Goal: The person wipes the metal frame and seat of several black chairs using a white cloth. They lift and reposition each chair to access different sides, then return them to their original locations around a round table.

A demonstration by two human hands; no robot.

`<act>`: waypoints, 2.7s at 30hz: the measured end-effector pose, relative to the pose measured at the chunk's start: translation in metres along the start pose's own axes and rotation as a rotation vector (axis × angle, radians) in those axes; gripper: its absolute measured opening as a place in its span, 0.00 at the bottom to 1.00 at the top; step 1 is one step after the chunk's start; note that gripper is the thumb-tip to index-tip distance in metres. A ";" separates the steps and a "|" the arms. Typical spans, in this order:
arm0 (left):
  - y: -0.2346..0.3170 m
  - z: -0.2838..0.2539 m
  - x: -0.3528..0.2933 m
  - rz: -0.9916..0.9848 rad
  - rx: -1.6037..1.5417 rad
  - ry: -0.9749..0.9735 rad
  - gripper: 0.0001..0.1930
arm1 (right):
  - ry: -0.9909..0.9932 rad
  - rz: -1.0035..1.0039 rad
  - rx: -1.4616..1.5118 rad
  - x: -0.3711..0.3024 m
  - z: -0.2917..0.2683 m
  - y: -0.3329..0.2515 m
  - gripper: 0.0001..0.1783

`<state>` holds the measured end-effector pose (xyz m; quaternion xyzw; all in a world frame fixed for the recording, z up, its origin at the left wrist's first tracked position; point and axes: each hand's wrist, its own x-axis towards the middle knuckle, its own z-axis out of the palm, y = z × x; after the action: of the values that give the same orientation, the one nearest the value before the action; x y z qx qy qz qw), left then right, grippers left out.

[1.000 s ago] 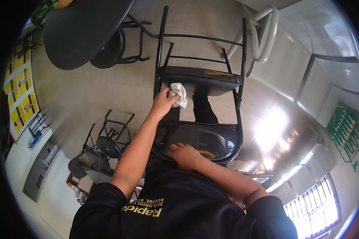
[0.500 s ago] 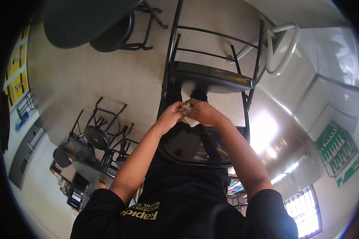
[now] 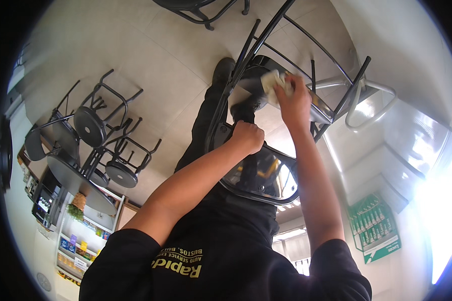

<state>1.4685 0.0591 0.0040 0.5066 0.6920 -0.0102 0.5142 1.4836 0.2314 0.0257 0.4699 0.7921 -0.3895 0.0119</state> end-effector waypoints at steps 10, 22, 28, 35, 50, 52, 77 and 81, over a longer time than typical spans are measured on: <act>-0.015 -0.018 -0.007 0.008 -0.153 0.004 0.10 | -0.251 0.153 0.019 -0.016 0.090 -0.025 0.19; -0.026 -0.045 -0.024 0.004 -0.020 -0.316 0.18 | -0.333 1.204 1.233 0.019 0.196 0.040 0.11; -0.025 -0.039 -0.023 -0.019 0.021 -0.346 0.24 | -0.074 1.714 1.054 0.051 0.241 0.056 0.11; -0.037 -0.029 -0.019 0.020 0.023 -0.415 0.28 | -0.051 1.145 1.847 0.031 0.228 0.038 0.13; -0.011 -0.017 -0.010 0.049 -0.157 -0.081 0.17 | 0.262 1.212 1.939 0.042 0.123 0.009 0.16; -0.006 -0.012 -0.008 0.070 -0.102 -0.028 0.16 | 0.215 1.179 1.980 0.038 0.100 0.004 0.15; 0.018 -0.072 -0.012 -0.067 -0.038 -0.135 0.14 | 0.115 -0.381 -0.605 0.057 0.031 -0.033 0.30; 0.008 -0.087 -0.014 -0.083 -0.112 -0.187 0.13 | -0.101 -0.320 -0.555 0.080 0.026 -0.032 0.26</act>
<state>1.4128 0.1006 0.0592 0.4448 0.6607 -0.0400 0.6034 1.4063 0.2659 -0.0038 0.2985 0.9302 -0.1783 0.1176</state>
